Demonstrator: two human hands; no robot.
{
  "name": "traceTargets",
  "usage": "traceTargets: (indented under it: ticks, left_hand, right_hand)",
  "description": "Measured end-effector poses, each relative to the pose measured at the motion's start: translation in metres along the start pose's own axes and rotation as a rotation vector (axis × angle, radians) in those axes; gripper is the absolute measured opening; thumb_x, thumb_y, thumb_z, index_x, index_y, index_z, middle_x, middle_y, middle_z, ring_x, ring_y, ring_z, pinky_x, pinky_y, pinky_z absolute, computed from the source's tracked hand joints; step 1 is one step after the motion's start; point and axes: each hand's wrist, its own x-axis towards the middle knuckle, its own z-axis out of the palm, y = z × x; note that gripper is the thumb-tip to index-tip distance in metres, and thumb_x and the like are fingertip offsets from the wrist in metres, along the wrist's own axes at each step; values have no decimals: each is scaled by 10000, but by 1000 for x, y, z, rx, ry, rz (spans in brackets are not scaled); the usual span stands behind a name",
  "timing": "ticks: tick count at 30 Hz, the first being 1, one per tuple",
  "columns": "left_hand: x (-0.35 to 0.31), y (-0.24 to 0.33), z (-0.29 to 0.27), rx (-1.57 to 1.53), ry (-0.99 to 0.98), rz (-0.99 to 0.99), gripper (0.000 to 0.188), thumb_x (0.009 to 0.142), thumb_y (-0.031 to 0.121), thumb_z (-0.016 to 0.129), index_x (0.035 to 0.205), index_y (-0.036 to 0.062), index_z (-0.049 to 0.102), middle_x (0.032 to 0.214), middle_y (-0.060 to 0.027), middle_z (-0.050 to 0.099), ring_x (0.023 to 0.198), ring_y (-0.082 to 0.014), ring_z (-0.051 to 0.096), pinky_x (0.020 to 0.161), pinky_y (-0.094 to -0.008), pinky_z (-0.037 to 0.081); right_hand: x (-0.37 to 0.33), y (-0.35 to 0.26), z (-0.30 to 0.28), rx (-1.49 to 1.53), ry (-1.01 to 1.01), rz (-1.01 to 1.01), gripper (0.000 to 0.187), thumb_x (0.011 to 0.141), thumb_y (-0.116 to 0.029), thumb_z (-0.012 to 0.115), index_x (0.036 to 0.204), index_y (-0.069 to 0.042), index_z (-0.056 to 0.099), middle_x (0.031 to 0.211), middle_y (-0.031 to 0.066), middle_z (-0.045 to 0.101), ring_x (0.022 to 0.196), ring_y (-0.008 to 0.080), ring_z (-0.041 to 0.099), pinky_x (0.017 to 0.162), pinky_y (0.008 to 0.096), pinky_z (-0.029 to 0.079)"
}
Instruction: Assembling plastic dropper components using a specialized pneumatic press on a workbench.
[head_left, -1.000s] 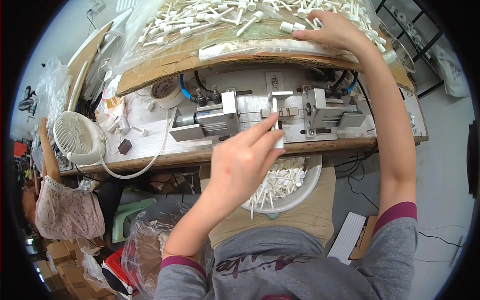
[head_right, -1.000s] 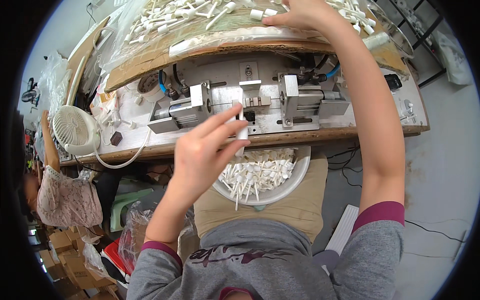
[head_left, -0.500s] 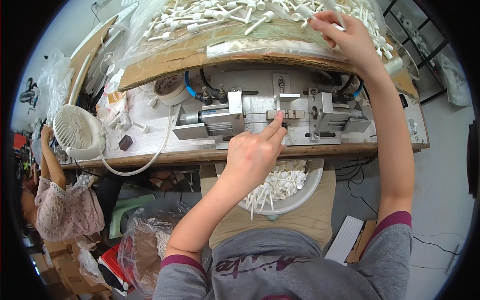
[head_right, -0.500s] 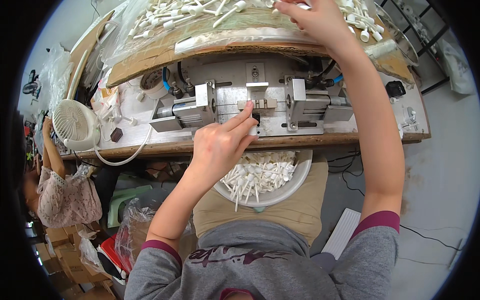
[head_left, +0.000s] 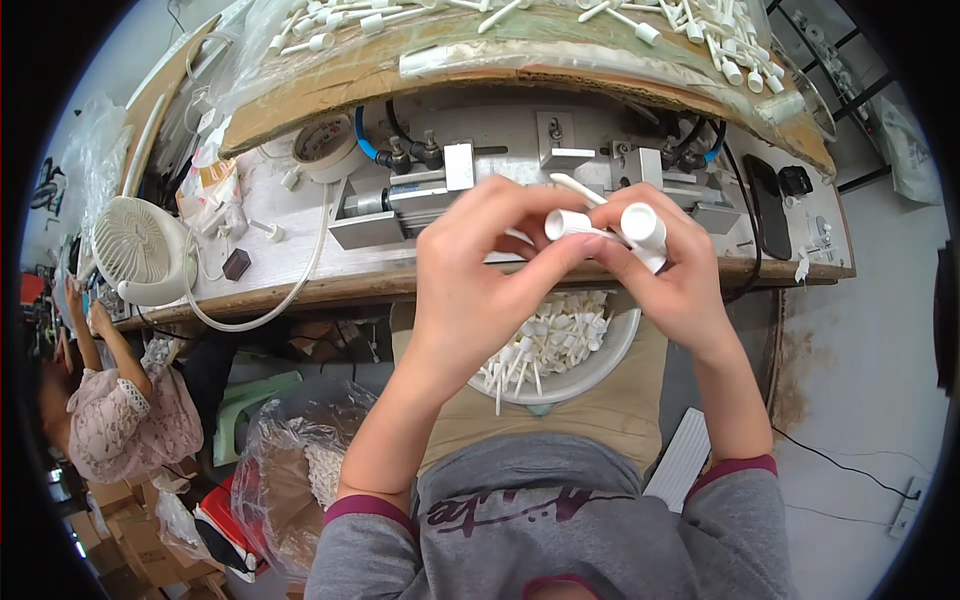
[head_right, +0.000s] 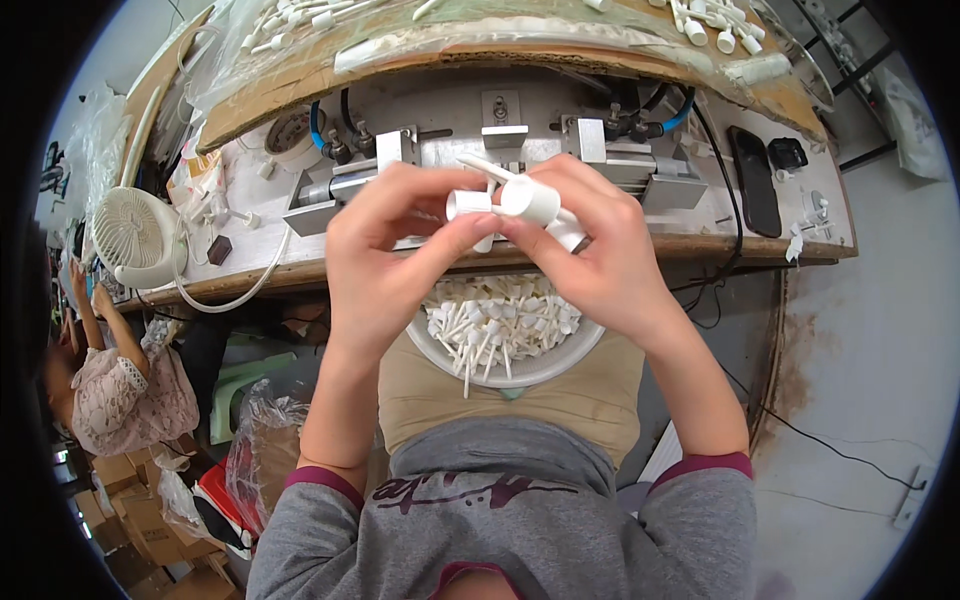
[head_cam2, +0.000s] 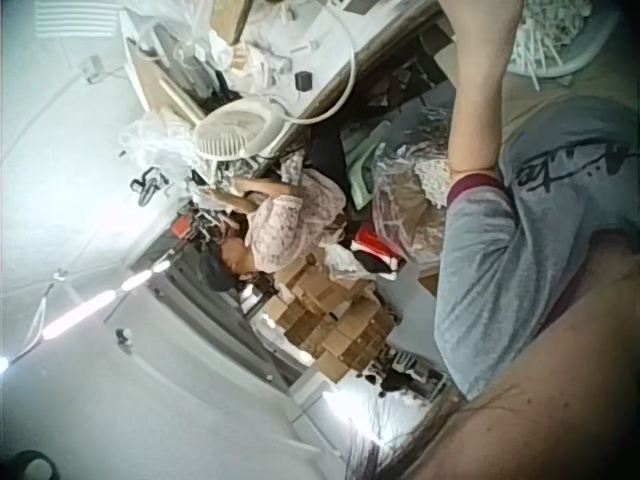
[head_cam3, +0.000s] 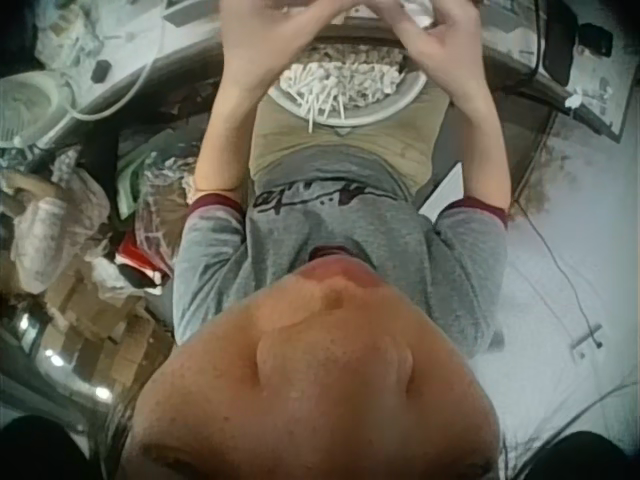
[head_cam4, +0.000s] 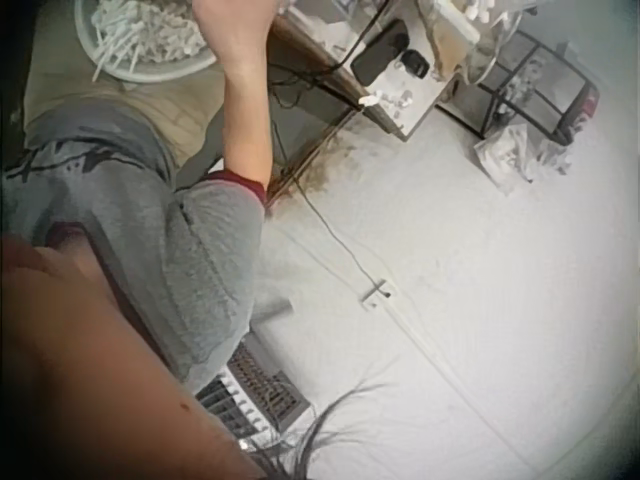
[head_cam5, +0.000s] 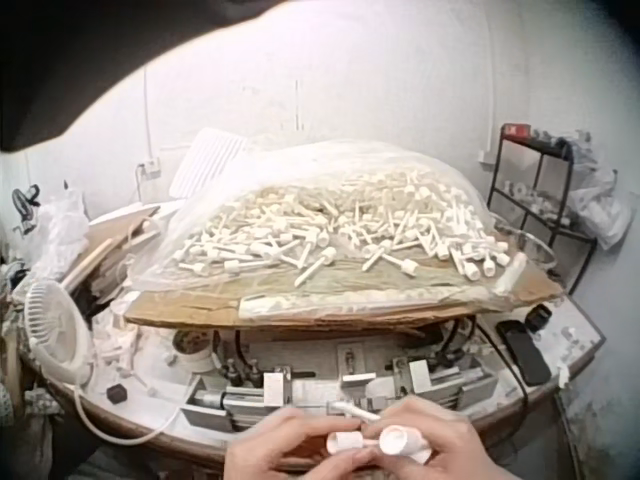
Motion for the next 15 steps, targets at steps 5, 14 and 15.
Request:
traceTargets:
  ticks: [5,14,15]
  left_hand:
    - [-13,3,-5,-371,-67,-310,271,857,-30,710,1126,-46,679,1028,-107,681,866,-138,683,754,-240,569]
    - [-27,-21,17,349,83,155,365,818,-16,722,1177,-10,658,1054,-120,600,839,-216,680,708,-314,564]
    - [-30,-26,19,437,63,181,345,805,-4,729,1142,-16,659,1011,-110,601,838,-229,679,711,-327,562]
  right_hand:
    - [-9,5,-2,-8,7,-12,173,855,-72,717,1024,-36,717,953,64,642,841,161,620,731,284,487]
    - [-25,21,-7,376,329,256,162,980,-145,618,1047,-10,678,817,-12,568,655,27,455,558,189,339]
    - [-25,21,-4,424,332,251,176,992,-167,601,1033,-10,669,791,-17,550,632,21,428,543,185,316]
